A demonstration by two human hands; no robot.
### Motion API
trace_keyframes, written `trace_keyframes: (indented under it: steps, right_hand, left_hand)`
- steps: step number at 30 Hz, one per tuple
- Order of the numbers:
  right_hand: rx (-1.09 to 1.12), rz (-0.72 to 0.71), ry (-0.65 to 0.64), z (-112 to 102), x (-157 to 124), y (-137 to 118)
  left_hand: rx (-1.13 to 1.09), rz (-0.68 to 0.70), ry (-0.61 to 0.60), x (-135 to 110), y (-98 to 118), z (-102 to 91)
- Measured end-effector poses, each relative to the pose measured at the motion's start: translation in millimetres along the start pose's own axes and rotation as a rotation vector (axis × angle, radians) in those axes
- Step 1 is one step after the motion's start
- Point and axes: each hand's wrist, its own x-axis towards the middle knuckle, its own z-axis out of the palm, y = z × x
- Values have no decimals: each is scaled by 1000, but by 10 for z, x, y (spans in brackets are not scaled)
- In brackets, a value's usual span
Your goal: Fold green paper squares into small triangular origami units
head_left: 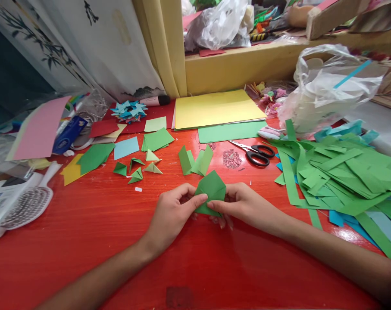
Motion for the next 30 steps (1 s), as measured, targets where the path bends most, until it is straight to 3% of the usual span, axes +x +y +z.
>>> trace_keyframes:
  steps: [16,30]
  right_hand:
    - [29,1,-35,-22,16,7]
    - [60,4,-53,-35,16,13]
  left_hand:
    - [-192,-62,-5,3,22,7]
    - [-196,-55,-12,-10,-2,-7]
